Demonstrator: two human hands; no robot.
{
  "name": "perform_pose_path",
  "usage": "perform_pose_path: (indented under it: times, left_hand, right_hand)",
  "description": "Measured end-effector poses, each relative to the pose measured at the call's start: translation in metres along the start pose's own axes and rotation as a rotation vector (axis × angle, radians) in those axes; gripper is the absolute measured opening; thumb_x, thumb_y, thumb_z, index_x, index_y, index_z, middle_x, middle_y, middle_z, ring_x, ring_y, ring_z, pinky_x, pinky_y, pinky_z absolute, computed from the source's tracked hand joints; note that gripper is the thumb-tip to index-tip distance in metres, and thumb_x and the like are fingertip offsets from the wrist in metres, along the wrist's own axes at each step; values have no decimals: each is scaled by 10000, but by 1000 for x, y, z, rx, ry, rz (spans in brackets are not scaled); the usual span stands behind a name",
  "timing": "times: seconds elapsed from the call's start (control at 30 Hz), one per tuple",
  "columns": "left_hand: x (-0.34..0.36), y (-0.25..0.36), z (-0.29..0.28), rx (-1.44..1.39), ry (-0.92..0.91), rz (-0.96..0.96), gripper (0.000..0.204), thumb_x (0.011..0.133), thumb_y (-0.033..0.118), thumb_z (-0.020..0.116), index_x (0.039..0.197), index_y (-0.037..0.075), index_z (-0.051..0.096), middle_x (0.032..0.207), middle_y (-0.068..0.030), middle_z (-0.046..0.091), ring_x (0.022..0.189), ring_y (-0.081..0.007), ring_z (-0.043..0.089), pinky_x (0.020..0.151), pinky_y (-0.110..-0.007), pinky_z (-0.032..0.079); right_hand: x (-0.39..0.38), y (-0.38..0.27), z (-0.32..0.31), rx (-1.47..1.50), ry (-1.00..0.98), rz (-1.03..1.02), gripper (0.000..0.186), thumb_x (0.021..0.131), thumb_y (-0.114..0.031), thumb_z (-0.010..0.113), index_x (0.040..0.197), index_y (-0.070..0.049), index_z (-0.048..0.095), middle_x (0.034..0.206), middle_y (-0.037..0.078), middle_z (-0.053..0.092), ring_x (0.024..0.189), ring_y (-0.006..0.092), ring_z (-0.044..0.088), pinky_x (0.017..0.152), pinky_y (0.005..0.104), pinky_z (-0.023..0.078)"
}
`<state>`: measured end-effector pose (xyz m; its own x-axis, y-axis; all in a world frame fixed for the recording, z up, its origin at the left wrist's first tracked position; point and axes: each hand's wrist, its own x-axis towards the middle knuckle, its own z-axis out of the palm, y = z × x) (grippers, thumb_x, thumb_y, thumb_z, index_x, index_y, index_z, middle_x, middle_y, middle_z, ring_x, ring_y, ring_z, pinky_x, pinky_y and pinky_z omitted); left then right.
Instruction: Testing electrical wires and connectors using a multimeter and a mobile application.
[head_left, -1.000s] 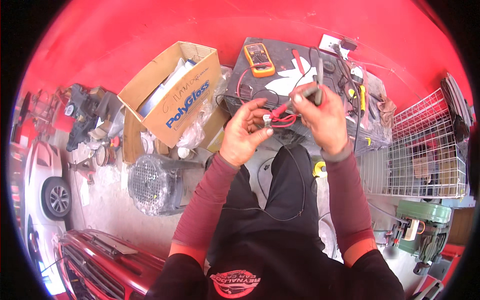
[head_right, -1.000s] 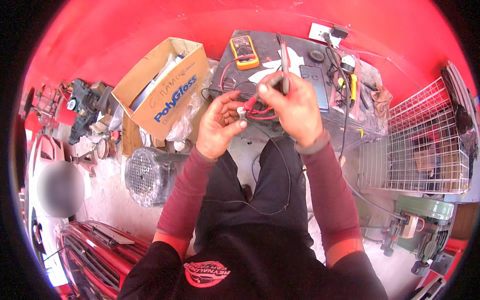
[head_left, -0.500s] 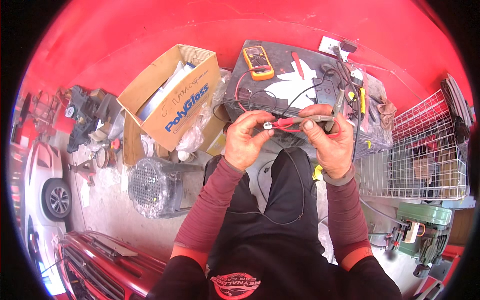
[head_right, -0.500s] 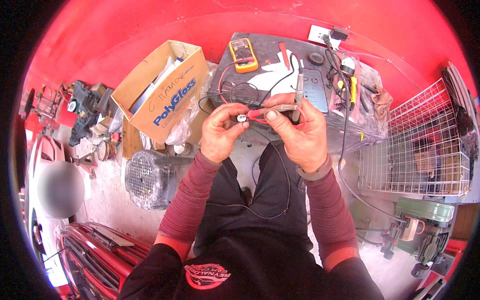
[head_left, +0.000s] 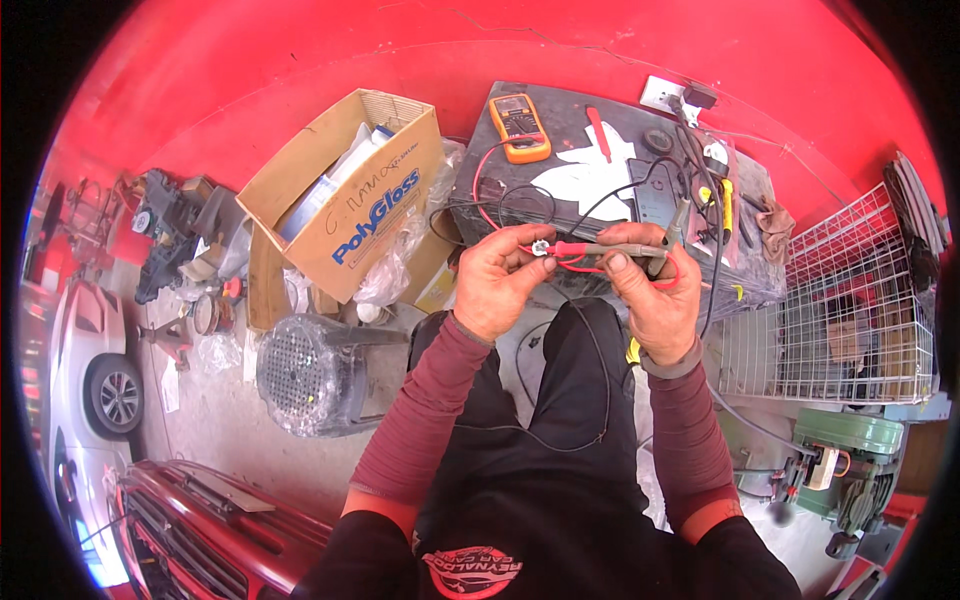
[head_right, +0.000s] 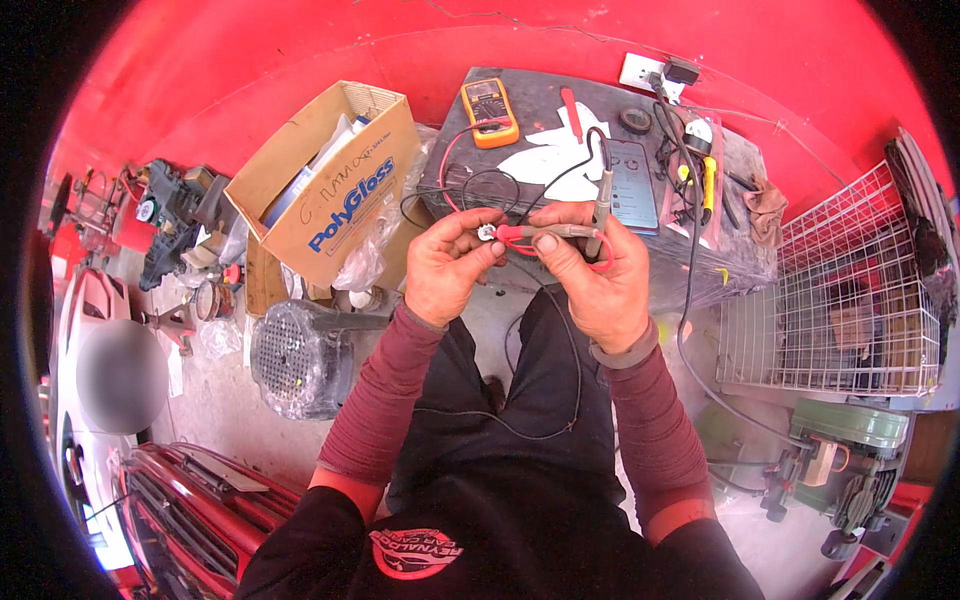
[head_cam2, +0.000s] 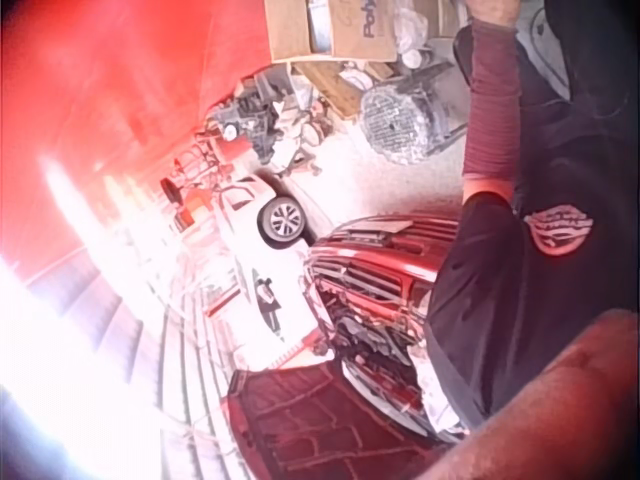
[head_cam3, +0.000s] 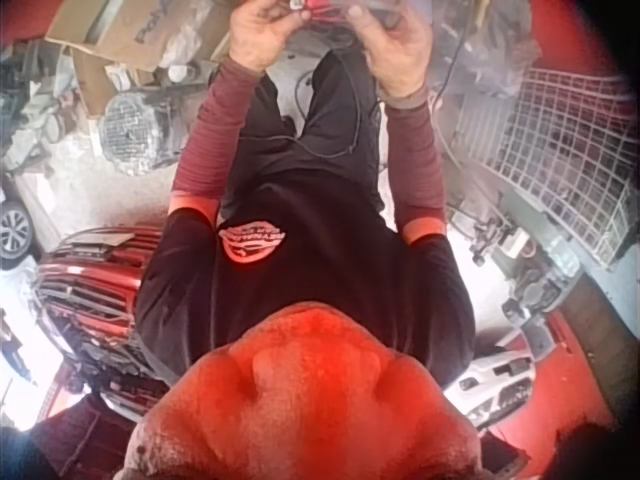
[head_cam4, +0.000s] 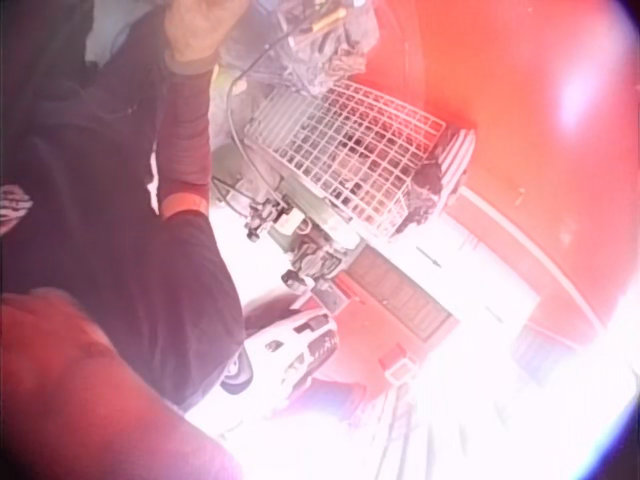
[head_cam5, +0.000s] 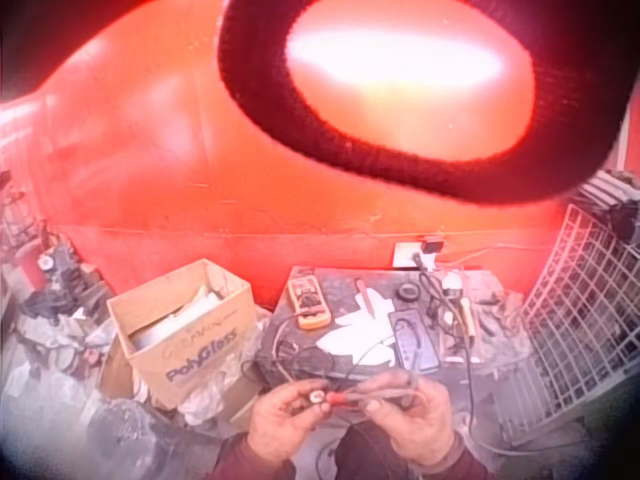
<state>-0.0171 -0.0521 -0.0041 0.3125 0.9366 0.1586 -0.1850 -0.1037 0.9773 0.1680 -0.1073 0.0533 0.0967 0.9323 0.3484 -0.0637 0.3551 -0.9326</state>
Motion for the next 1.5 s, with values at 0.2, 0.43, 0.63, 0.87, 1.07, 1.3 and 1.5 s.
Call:
perform_pose_path:
  times: [0.2, 0.43, 0.63, 0.87, 1.07, 1.3, 1.5]
  left_hand:
    - [2, -4, 2, 18, 31, 62, 342, 859, -81, 668, 1195, -23, 637, 1139, -100, 651, 822, -132, 671, 603, -248, 537]
    - [4, -1, 3, 106, 45, 157, 339, 837, -101, 667, 1167, -27, 668, 1190, -106, 595, 811, -121, 650, 635, -252, 548]
    - [2, 1, 3, 244, 97, 255, 373, 827, -127, 646, 1184, -18, 673, 1180, -101, 590, 838, -112, 631, 685, -241, 546]
    - [0, 2, 4, 38, 86, 214, 358, 831, -136, 627, 1165, -18, 680, 1189, -94, 583, 832, -117, 634, 684, -248, 551]
    - [1, 1, 4, 2, 85, 233, 343, 841, -118, 637, 1163, -9, 681, 1208, -88, 581, 822, -116, 648, 679, -244, 551]
    - [2, 1, 1, -76, 71, 235, 330, 859, -97, 642, 1176, -11, 670, 1218, -98, 575, 838, -123, 649, 679, -248, 556]
    - [3, 1, 1, -86, 72, 215, 327, 862, -86, 650, 1179, -11, 669, 1223, -101, 573, 839, -125, 649, 674, -248, 560]
  right_hand:
    - [-4, -3, 3, 4, -17, -2, 204, 905, -68, 693, 1080, 23, 641, 985, 91, 692, 901, 142, 647, 799, 277, 507]
    - [-10, -6, 13, -409, -97, -337, 235, 798, -19, 743, 1018, -2, 663, 883, 113, 659, 761, 221, 648, 677, 294, 500]
    - [-24, -10, 23, -453, -84, -361, 264, 786, -6, 751, 1030, -11, 651, 918, 130, 663, 779, 251, 661, 687, 314, 519]
    - [-27, -9, 20, -434, -74, -391, 245, 805, -1, 741, 1031, 19, 648, 931, 148, 682, 809, 264, 676, 720, 321, 524]
    - [-27, -7, 17, -413, -51, -394, 242, 805, -7, 745, 1027, 23, 653, 924, 146, 683, 794, 255, 667, 708, 322, 521]
    - [-25, -9, 17, -421, -66, -425, 249, 810, -22, 748, 1039, 17, 660, 933, 139, 687, 798, 254, 668, 708, 326, 521]
    - [-24, -6, 20, -412, -45, -418, 241, 814, -22, 745, 1037, 9, 660, 939, 131, 690, 809, 258, 670, 711, 330, 525]
